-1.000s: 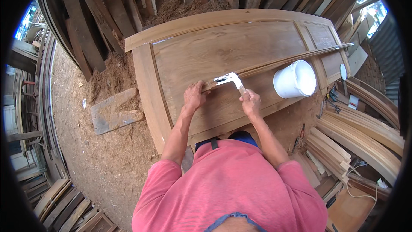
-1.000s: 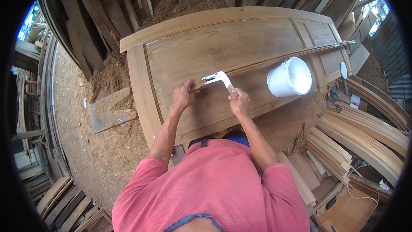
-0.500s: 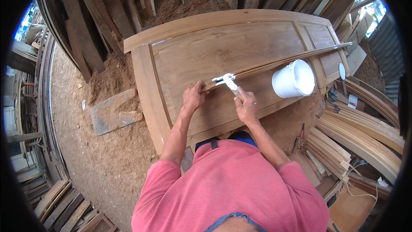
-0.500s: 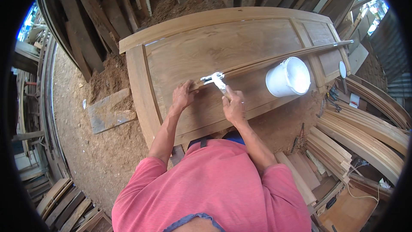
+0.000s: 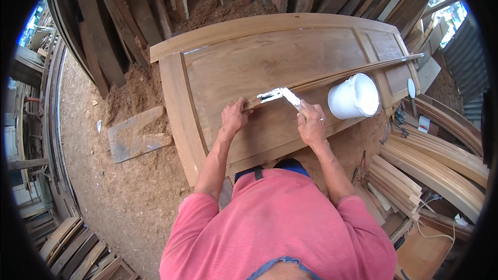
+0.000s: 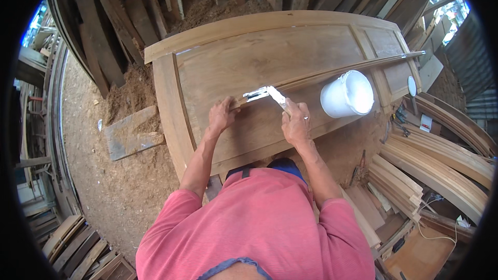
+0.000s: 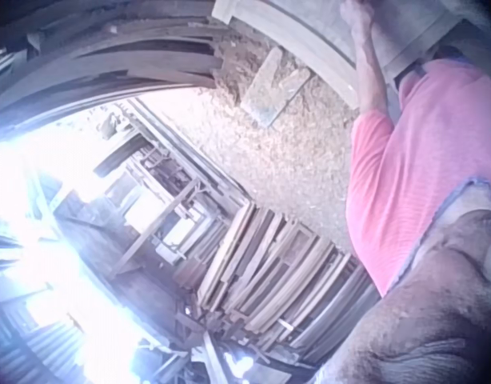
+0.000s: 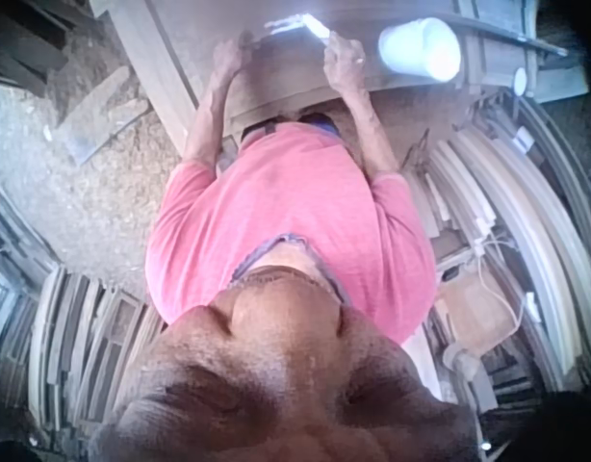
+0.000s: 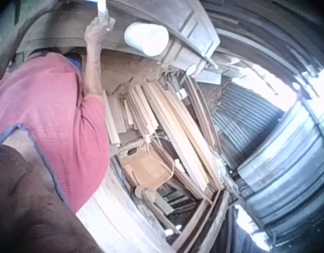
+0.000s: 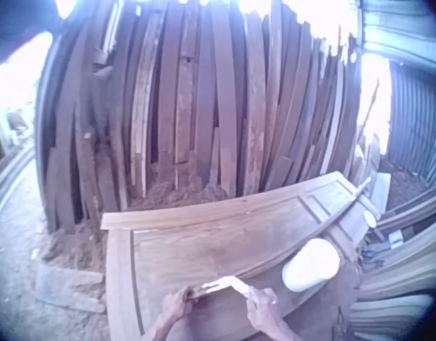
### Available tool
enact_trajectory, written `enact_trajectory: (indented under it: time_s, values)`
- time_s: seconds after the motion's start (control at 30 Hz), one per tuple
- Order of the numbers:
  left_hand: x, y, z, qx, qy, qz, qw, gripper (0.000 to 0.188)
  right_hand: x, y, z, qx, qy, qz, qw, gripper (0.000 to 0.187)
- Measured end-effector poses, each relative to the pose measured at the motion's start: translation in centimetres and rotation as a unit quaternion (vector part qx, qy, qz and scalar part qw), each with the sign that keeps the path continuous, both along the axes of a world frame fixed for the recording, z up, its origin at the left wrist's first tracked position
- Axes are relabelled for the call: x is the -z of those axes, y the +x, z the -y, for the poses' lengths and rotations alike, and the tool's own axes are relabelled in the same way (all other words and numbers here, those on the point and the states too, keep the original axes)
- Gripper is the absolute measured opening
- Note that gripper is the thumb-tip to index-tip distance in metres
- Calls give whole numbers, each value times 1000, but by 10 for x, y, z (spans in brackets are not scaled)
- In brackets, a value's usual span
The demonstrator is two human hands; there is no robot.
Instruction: The person applies a white substance from a bucket onto the edges and joints of a large wooden door using a small spatula, working along the length of the door panels.
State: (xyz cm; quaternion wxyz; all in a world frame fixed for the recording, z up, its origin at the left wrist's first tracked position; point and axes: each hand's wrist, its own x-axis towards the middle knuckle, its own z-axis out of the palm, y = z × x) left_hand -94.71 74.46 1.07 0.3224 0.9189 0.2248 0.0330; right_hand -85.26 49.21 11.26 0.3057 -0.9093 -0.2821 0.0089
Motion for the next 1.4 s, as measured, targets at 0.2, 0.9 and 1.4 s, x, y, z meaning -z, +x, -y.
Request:
enact_trajectory:
  time_s: [0.2,0.9,1.4]
  values:
    - [12,4,0,13,2,31,999,39,14,8,8,-30,-39,-66,997,33]
    - [1,0,-2,7,-29,8,1000,39,8,-9,-51,60,75,-409,908,29]
    - [3,0,0,9,-26,44,999,36,53,-29,-41,-47,120,-64,990,29]
